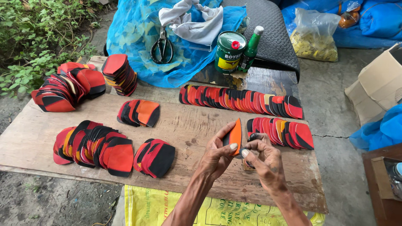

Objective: The person applies glue to the edges of red and black shoe sole parts using a small brush. They pick up each piece from a stack, apply the adhesive, and place it back down on the wooden table.

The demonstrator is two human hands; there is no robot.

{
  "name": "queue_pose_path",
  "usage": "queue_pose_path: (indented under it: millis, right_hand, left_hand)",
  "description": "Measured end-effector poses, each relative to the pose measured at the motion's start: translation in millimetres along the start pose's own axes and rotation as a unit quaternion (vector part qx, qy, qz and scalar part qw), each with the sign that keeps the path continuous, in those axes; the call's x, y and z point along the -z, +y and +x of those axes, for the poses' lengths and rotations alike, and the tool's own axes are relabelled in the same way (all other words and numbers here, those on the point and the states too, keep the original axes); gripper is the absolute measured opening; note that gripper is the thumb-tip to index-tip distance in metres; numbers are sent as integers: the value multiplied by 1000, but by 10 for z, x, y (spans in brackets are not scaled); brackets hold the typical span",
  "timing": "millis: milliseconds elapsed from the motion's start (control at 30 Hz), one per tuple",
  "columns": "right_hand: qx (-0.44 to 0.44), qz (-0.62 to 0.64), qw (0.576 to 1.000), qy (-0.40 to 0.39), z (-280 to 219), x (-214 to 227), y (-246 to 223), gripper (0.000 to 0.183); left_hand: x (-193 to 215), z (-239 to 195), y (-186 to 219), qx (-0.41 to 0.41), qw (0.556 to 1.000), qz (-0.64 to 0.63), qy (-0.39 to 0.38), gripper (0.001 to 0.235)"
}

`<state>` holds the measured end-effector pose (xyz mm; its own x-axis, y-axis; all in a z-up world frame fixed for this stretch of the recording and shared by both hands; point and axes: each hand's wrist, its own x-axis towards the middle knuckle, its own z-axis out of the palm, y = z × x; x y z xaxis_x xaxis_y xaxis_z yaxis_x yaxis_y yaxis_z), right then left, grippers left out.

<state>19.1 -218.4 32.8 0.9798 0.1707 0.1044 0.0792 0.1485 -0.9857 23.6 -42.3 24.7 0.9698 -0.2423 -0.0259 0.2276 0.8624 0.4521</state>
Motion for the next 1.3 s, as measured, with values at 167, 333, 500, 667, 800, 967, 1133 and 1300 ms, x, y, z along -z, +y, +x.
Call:
queue_pose_path:
  millis: [167,333,500,667,800,967,1133,1300]
  right_hand:
    - [-55,94,992,56,99,31,80,14]
    - [82,-101,991,-16,-46,-28,101,9]
    - [32,23,999,-4,-131,-30,110,11]
    - [-43,91,994,30,-74,11,154,17]
    - [10,54,998,9,-76,-26,180,14]
    - [-16,75,996,52,-20,-38,138,11]
    - [-14,146,987,72,78,-27,84,9]
    - [-16,177,981,76,150,25,56,11]
  left_hand:
    - [-26,-42,-8,1,1000,15,-16,92]
    - [1,-9,20,-1,1000,-2,16,95]
    - [43,-22,57,0,1000,-13,14,95]
    - [16,-48,32,-1,1000,1,-2,93]
    - [18,-32,36,3,1000,-5,8,93]
    - [22,-74,39,7,999,9,-31,93]
    - [28,-140,64,25,996,63,-54,95]
    - [38,-180,105,34,988,132,-68,99]
